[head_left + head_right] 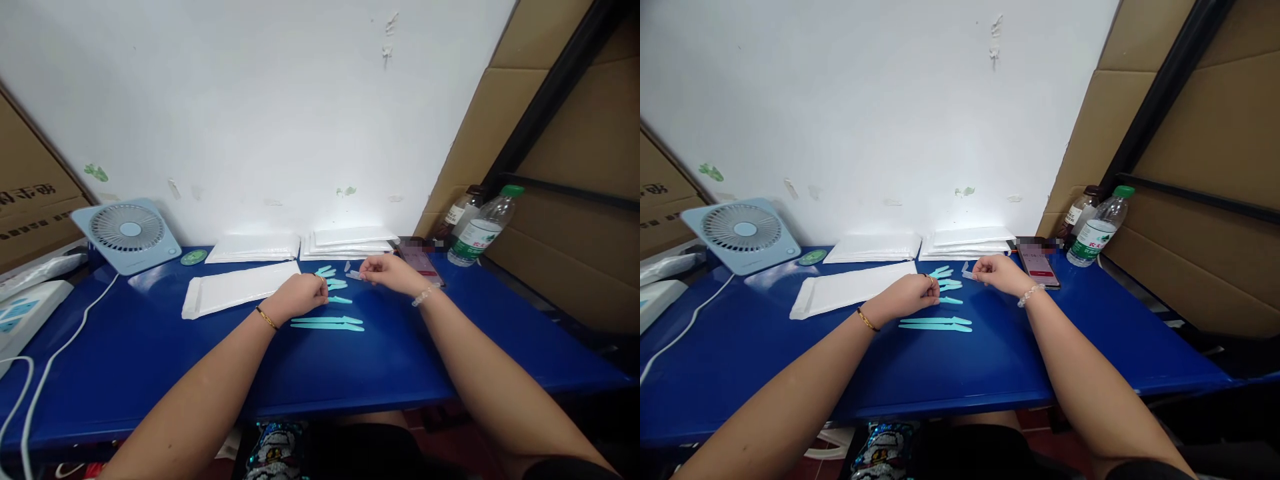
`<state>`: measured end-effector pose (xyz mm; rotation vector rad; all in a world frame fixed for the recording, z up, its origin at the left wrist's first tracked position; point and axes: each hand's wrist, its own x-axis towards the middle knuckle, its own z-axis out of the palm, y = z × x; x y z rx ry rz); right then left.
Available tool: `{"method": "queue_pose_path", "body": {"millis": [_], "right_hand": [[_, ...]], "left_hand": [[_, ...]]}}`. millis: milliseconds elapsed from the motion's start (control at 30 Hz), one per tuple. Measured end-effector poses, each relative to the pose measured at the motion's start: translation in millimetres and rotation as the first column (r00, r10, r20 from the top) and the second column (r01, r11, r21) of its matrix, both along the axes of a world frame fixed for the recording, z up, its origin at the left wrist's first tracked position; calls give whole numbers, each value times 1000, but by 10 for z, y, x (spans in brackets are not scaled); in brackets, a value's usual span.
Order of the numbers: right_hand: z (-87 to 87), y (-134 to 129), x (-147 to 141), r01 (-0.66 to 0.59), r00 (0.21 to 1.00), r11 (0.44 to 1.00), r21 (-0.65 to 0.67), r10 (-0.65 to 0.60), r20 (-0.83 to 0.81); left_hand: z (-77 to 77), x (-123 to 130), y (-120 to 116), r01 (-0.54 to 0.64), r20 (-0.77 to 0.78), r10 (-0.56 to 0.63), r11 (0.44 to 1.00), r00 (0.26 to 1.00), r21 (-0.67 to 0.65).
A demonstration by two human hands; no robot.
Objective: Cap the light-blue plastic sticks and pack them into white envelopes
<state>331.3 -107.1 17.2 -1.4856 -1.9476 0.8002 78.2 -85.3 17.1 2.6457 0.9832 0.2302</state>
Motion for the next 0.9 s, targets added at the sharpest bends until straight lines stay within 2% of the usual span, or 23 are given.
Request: {"method": "queue_pose_path", "body": {"millis": [100, 233, 667, 900], "right_hand": [[107, -66, -8, -76, 985, 997, -32, 70, -156], [143, -103, -45, -85, 976, 996, -27, 77, -204], [74, -95, -147, -93, 980, 996, -7, 90, -176], [-35, -61, -296, -117, 968, 993, 2, 115, -221]], "left_hand": [[-7, -44, 71, -101, 131, 111, 992, 985, -77], [-29, -76, 121, -150, 226, 183, 976, 957, -157], [-37, -58, 115, -141, 262, 193, 969, 946, -203], [6, -25, 83, -116, 227, 142, 985, 963, -126]]}}
